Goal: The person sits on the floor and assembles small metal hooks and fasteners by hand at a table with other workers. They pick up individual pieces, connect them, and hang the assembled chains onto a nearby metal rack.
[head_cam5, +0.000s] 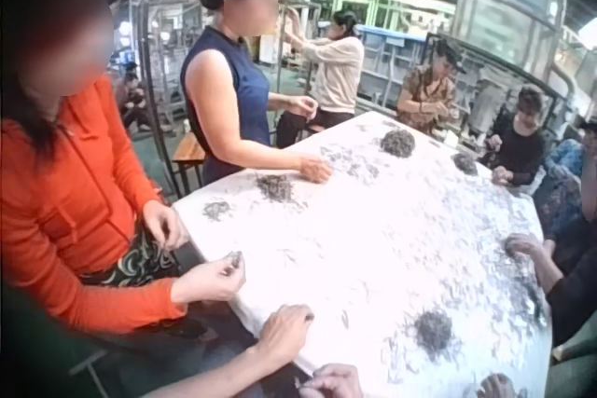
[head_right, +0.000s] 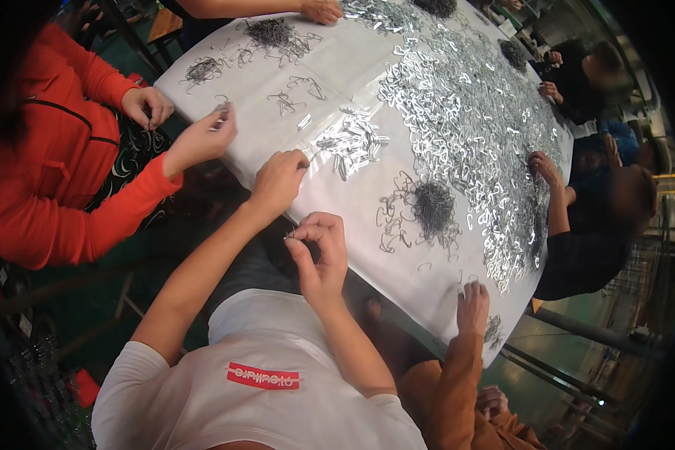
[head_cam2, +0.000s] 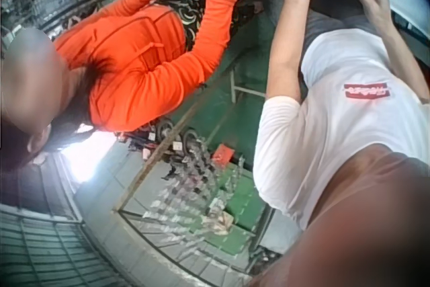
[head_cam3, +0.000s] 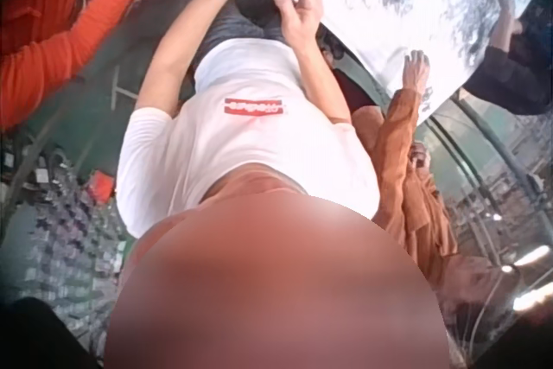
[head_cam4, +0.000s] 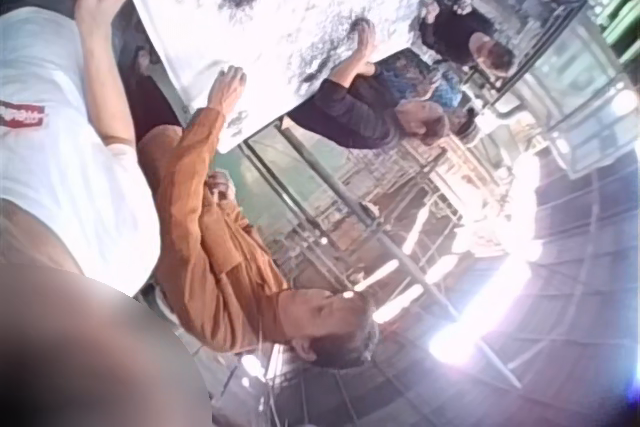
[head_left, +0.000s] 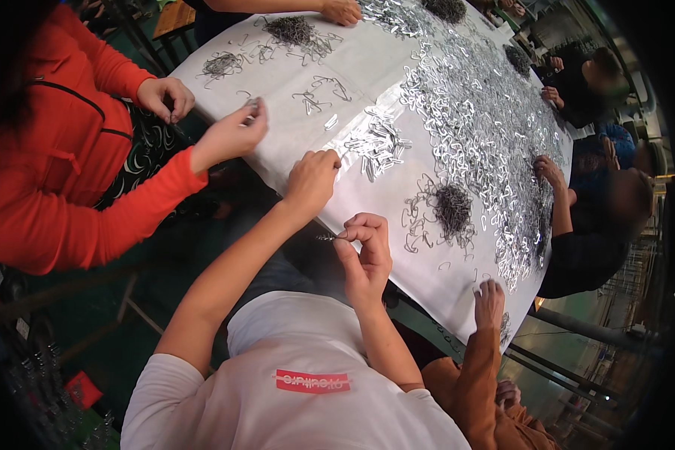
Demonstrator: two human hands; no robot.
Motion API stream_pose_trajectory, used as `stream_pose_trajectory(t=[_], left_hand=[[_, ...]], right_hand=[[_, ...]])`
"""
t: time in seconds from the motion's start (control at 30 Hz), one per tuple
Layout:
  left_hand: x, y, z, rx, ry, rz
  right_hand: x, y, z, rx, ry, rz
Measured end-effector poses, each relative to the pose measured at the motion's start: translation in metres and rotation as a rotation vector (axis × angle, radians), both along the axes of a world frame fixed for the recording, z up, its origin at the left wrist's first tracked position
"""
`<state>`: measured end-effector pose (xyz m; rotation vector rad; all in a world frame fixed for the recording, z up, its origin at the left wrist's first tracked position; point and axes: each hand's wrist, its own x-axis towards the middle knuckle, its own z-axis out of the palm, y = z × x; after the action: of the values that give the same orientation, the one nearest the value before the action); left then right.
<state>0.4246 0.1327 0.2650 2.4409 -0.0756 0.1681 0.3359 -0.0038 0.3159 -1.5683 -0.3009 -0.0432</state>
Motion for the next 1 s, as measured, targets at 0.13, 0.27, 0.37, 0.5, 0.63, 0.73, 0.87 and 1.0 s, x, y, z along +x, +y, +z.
stream_pose_trajectory(t=[0.13,0.27,0.37,0.5,0.63,0.73,0.87,1.0], left_hand=[[-0.032,0.01,0.032,-0.817,0.19,0.021],[-0.061,0.015,0.064,-1.075,0.255,0.045],[-0.069,0.016,0.076,-1.108,0.211,0.04],[-0.072,0.017,0.08,-1.019,0.119,0.023],[-0.074,0.018,0.08,-0.919,0.041,0.024],[-0.076,0.019,0.079,-0.915,-0.01,0.037],[-0.08,0.024,0.076,-0.866,-0.009,0.09],[-0.085,0.024,0.074,-0.873,-0.001,0.112]], right_hand=[[0.003,0.0,-0.005,-0.036,0.0,-0.033],[0.007,0.004,-0.01,-0.04,-0.021,-0.031],[0.01,0.007,-0.012,-0.071,-0.034,-0.028],[0.014,0.011,-0.012,-0.074,-0.026,-0.049],[0.016,0.012,-0.014,-0.103,-0.013,-0.025],[0.024,0.004,-0.021,-0.194,-0.114,-0.005],[0.069,-0.019,-0.043,-0.712,-0.269,-0.107],[0.132,-0.013,-0.073,-1.146,-0.167,-0.169]])
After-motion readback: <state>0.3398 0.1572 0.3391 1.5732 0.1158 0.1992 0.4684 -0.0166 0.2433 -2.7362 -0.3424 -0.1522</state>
